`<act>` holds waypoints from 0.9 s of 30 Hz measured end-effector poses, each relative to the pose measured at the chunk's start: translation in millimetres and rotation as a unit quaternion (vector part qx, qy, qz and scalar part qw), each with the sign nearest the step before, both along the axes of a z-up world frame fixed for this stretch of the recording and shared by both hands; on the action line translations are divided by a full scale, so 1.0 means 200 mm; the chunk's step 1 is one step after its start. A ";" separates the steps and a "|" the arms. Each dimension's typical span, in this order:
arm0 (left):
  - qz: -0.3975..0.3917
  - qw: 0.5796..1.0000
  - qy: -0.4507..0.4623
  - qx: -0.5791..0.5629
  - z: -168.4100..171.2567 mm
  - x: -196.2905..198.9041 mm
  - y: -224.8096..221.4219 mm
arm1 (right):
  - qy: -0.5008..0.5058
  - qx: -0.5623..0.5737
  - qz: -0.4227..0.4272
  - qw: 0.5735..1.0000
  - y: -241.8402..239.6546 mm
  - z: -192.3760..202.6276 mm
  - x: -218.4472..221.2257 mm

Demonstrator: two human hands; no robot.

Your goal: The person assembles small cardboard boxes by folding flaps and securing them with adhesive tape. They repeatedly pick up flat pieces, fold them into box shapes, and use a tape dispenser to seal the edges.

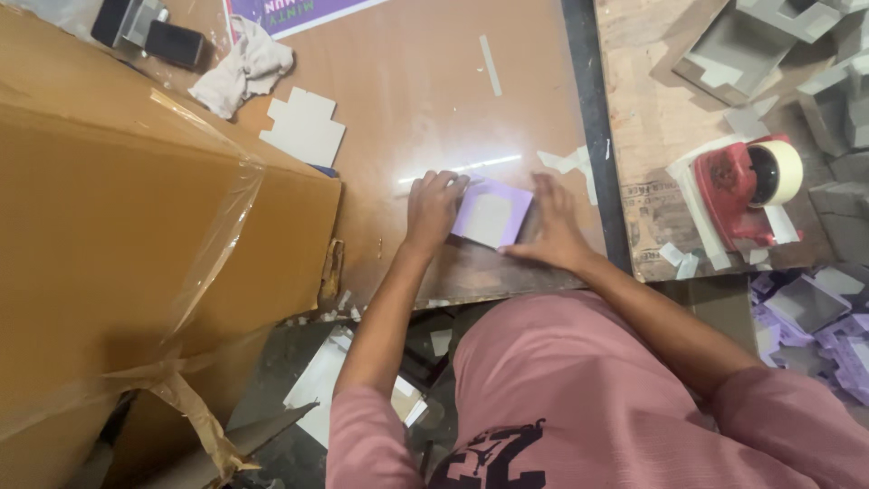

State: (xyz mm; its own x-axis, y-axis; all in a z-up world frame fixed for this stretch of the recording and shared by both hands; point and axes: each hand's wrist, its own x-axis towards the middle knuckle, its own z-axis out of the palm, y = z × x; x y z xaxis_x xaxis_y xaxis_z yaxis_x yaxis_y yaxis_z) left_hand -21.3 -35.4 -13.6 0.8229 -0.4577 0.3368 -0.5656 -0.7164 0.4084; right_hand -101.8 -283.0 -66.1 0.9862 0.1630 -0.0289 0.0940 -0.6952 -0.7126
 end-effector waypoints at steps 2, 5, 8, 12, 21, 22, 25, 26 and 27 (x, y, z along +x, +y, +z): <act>-0.033 0.999 -0.004 0.027 -0.01 0.03 -0.04 | -0.027 0.017 0.010 0.999 0.06 0.02 -0.01; -0.079 0.995 -0.006 0.068 -0.03 0.07 -0.04 | -0.078 0.042 0.007 0.996 0.10 0.03 0.02; -0.106 0.990 0.003 0.097 -0.09 -0.04 0.03 | -0.061 0.050 -0.012 0.997 0.10 -0.02 0.01; -0.107 0.990 0.018 0.092 -0.06 -0.24 0.18 | -0.079 0.059 -0.007 0.995 0.06 -0.06 0.04; 0.105 0.990 0.095 -0.008 0.07 -0.38 0.01 | -0.066 -0.021 0.017 0.997 0.07 -0.05 0.00; 0.121 0.989 0.082 -0.003 0.05 -0.30 -0.05 | -0.068 -0.021 0.024 0.997 0.08 -0.05 0.00; 0.149 0.982 0.104 0.047 -0.02 -0.13 -0.18 | -0.067 0.005 0.034 0.997 0.08 -0.06 -0.02; 0.150 0.979 0.120 0.069 -0.05 -0.09 -0.22 | -0.066 0.030 0.027 0.997 0.07 -0.07 -0.02; 0.145 0.980 0.113 0.078 -0.07 -0.06 -0.25 | -0.065 0.056 0.021 0.996 0.06 -0.07 -0.02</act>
